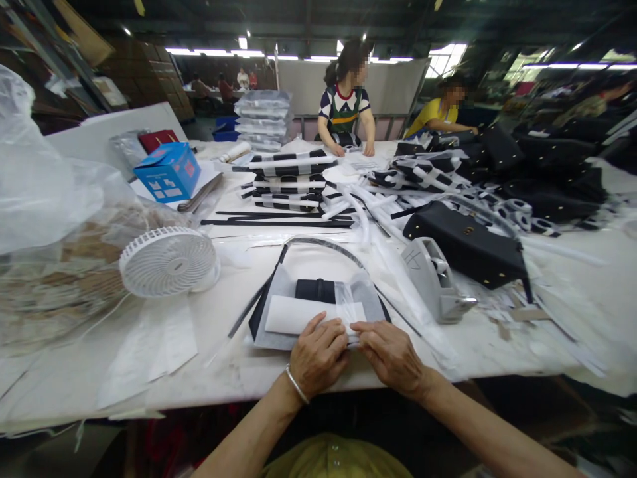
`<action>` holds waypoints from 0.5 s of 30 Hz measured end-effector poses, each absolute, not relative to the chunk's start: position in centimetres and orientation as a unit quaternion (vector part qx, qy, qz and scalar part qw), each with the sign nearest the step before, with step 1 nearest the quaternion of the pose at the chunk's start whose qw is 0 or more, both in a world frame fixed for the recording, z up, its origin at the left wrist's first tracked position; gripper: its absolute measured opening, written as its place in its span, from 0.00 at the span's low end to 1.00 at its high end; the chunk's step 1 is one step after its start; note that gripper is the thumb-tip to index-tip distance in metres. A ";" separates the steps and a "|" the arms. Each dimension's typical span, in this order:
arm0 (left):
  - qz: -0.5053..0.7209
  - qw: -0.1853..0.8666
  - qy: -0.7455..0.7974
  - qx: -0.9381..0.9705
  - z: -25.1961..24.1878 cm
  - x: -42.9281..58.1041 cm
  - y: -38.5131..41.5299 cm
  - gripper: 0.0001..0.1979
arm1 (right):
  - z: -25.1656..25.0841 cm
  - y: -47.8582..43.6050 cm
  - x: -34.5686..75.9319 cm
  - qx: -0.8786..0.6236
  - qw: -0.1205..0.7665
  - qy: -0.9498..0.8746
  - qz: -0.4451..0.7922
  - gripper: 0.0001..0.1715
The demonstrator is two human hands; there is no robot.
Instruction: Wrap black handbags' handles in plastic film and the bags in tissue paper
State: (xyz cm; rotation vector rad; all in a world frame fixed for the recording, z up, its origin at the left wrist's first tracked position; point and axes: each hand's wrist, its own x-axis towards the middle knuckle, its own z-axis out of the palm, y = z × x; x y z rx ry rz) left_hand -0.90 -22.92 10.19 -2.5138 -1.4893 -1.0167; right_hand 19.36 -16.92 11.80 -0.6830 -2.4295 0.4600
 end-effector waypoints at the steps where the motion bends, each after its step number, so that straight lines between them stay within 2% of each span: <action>1: -0.337 0.025 -0.477 -0.812 10.3 -0.9 -22.9 0.12 | 11.8 -16.9 19.4 -0.244 0.302 -0.907 0.166 0.07; 4: -0.361 0.029 -0.468 -0.806 10.5 -1.0 -22.9 0.12 | 11.9 -16.7 19.2 -0.216 0.339 -0.904 0.144 0.06; 8: -0.375 0.019 -0.479 -0.793 11.0 -0.8 -22.8 0.05 | 12.2 -16.4 18.7 -0.244 0.352 -0.889 0.162 0.07; 12: -0.392 0.009 -0.514 -0.763 11.3 -0.2 -22.6 0.03 | 12.4 -16.0 18.1 -0.288 0.340 -0.872 0.204 0.09; 15: -0.410 0.016 -0.539 -0.736 11.1 0.3 -22.2 0.05 | 12.5 -15.5 17.7 -0.333 0.311 -0.853 0.254 0.09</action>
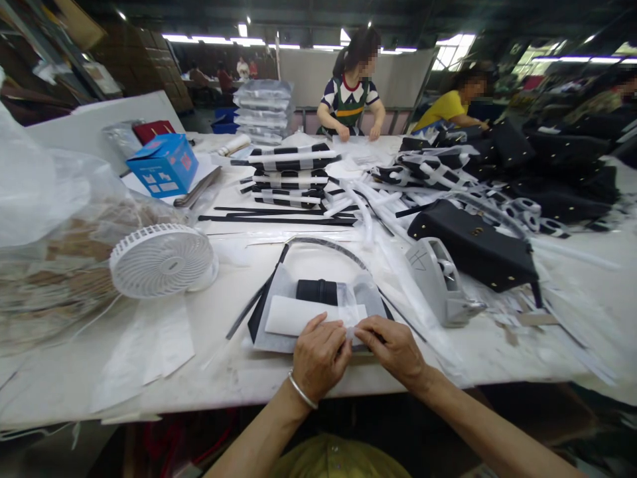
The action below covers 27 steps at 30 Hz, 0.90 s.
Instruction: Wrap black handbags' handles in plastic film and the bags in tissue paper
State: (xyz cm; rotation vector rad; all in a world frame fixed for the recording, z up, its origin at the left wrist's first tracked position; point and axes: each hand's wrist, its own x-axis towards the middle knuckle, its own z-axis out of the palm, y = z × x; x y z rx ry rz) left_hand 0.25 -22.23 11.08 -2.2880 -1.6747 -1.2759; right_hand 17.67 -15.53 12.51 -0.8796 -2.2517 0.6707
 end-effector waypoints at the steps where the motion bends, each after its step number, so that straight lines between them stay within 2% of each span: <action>1: -0.415 0.019 -0.543 -0.729 11.0 0.4 -22.1 0.06 | 12.5 -15.3 17.5 -0.352 0.302 -0.844 0.269 0.09; 6: -0.428 0.033 -0.551 -0.716 10.9 0.5 -21.8 0.07 | 12.5 -14.5 17.0 -0.404 0.271 -0.811 0.324 0.08; 11: -0.406 0.017 -0.559 -0.723 11.0 0.5 -21.9 0.04 | 12.9 -14.4 16.7 -0.422 0.267 -0.785 0.366 0.09; 15: -0.401 0.027 -0.560 -0.724 10.7 0.5 -21.9 0.04 | 12.8 -14.3 16.4 -0.437 0.262 -0.780 0.362 0.10; 24: -0.358 0.038 -0.513 -0.780 10.9 -0.4 -22.0 0.12 | 11.9 -13.3 16.2 -0.466 0.202 -0.787 0.350 0.10; 27: -0.342 0.049 -0.503 -0.792 10.9 -0.8 -22.3 0.11 | 12.1 -13.1 16.0 -0.473 0.192 -0.786 0.349 0.10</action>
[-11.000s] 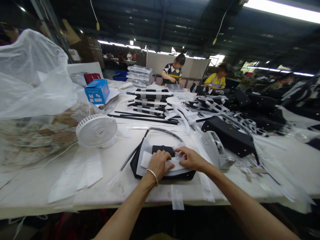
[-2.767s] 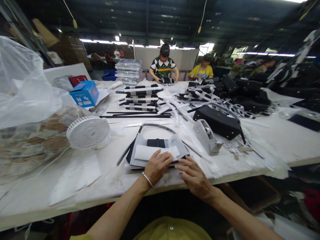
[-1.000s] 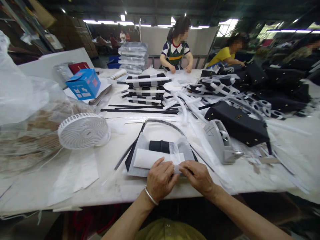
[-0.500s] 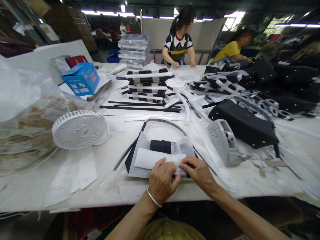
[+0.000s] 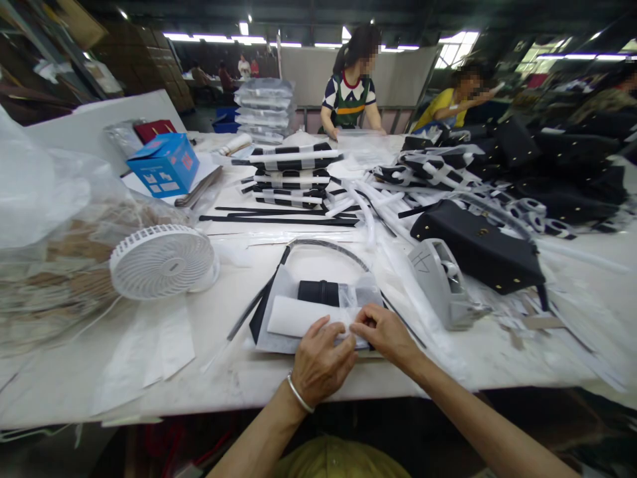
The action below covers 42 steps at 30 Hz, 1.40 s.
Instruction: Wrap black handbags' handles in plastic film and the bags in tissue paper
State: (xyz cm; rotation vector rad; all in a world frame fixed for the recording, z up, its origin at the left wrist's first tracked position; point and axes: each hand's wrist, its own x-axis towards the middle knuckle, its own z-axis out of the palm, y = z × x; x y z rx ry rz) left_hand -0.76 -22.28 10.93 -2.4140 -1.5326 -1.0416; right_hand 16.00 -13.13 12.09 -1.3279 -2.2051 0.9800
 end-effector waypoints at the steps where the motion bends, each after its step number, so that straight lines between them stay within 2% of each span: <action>1: -0.338 0.056 -0.499 -0.796 10.9 -0.9 -22.4 0.10 | 12.2 -13.1 15.9 -0.475 0.190 -0.786 0.348 0.10; 8: -0.304 0.052 -0.468 -0.828 10.7 -1.2 -22.5 0.12 | 12.4 -13.0 15.8 -0.480 0.184 -0.794 0.325 0.10; 20: -0.273 0.061 -0.490 -0.825 10.5 -0.8 -22.4 0.13 | 13.4 -13.0 15.3 -0.513 0.235 -0.752 0.340 0.05; 25: -0.282 0.071 -0.482 -0.826 10.5 -0.9 -22.5 0.14 | 17.5 -12.4 19.9 -0.528 0.323 -0.720 0.313 0.15; 28: -0.289 0.077 -0.482 -0.823 10.7 -0.9 -22.6 0.14 | 19.5 -11.1 26.2 -0.601 0.373 -0.665 0.242 0.19; 30: -0.297 0.080 -0.481 -0.821 10.8 -0.9 -22.6 0.14 | 19.8 -9.9 30.4 -0.665 0.389 -0.607 0.193 0.19; 33: -0.304 0.080 -0.476 -0.821 10.8 -0.9 -22.6 0.14 | 18.9 -8.3 34.3 -0.725 0.365 -0.525 0.256 0.16; 36: -0.312 0.081 -0.472 -0.820 10.7 -1.0 -22.5 0.13 | 17.5 -7.0 35.0 -0.714 0.342 -0.504 0.346 0.17; 42: -0.326 0.094 -0.462 -0.819 10.5 -1.2 -22.4 0.12 | 16.8 -4.9 33.0 -0.707 0.336 -0.483 0.392 0.18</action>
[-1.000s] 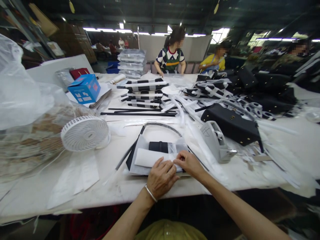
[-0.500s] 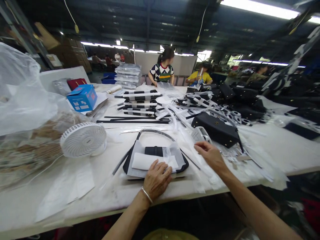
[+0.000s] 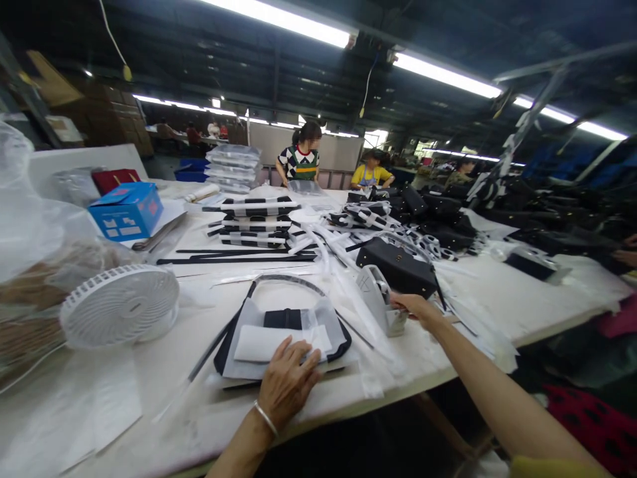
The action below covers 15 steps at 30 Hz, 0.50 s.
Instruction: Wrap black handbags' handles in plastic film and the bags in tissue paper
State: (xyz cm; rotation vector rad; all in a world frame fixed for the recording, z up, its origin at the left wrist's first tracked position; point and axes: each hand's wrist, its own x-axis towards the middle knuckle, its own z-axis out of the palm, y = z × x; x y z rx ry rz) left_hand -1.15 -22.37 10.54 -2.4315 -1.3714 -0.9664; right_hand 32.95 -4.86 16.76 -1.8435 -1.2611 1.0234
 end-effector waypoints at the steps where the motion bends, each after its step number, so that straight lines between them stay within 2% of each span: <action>1: -0.327 0.095 -0.461 -0.819 10.5 -1.2 -22.4 0.12 | 16.8 -4.6 32.7 -0.704 0.339 -0.482 0.396 0.17; 6: -0.330 0.102 -0.460 -0.818 10.5 -1.2 -22.3 0.13 | 17.8 -4.7 32.8 -0.683 0.389 -0.480 0.388 0.12; 10: -0.333 0.103 -0.458 -0.818 10.6 -1.2 -22.3 0.12 | 18.2 -6.9 34.3 -0.679 0.426 -0.469 0.371 0.13; 15: -0.337 0.095 -0.453 -0.820 10.7 -1.2 -22.3 0.13 | 14.9 -10.6 35.0 -0.704 0.406 -0.448 0.372 0.13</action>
